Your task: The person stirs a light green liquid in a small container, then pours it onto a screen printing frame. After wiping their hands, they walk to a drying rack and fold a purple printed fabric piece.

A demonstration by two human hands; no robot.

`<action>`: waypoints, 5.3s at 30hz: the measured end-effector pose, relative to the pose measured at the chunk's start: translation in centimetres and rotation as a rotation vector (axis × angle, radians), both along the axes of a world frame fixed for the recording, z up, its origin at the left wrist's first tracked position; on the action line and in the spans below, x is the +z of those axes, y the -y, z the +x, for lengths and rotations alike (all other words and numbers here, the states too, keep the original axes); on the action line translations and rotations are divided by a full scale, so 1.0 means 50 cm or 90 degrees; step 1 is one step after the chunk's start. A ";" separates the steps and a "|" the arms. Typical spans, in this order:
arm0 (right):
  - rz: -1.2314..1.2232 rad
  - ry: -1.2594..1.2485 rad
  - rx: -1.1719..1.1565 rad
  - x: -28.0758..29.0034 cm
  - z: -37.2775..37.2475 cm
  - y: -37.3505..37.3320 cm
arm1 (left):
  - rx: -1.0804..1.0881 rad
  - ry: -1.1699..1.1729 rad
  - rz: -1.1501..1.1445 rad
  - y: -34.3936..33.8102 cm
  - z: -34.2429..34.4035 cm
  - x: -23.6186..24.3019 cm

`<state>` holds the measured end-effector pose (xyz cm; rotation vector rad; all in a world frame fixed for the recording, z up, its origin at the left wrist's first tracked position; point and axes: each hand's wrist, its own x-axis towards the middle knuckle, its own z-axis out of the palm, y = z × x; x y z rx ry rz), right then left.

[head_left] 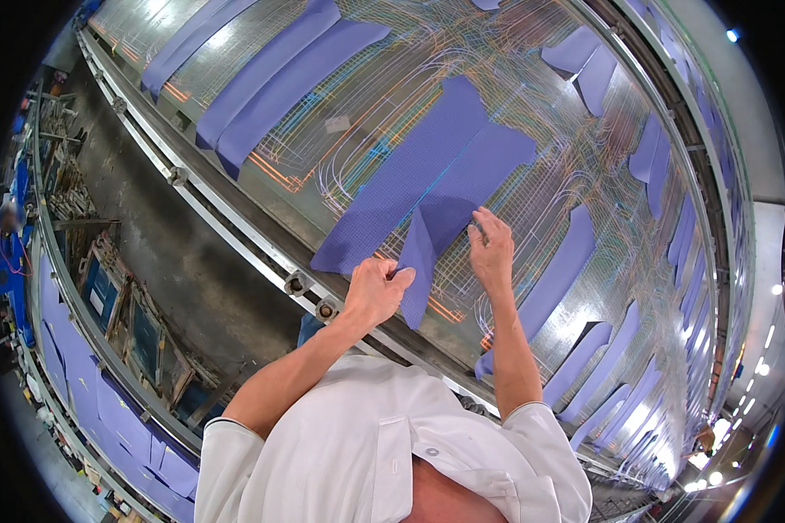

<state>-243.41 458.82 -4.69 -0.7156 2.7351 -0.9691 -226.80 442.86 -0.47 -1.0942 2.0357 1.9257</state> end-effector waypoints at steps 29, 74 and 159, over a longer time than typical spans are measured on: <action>0.265 -0.093 0.086 -0.016 0.059 0.020 | -0.017 0.228 0.005 0.057 0.029 -0.068; 0.162 -0.226 0.284 -0.078 -0.006 0.108 | -0.153 0.003 -0.580 0.021 0.086 0.015; 0.157 -0.082 -0.040 0.005 -0.138 -0.899 | -0.197 -0.171 0.157 -0.596 0.116 0.033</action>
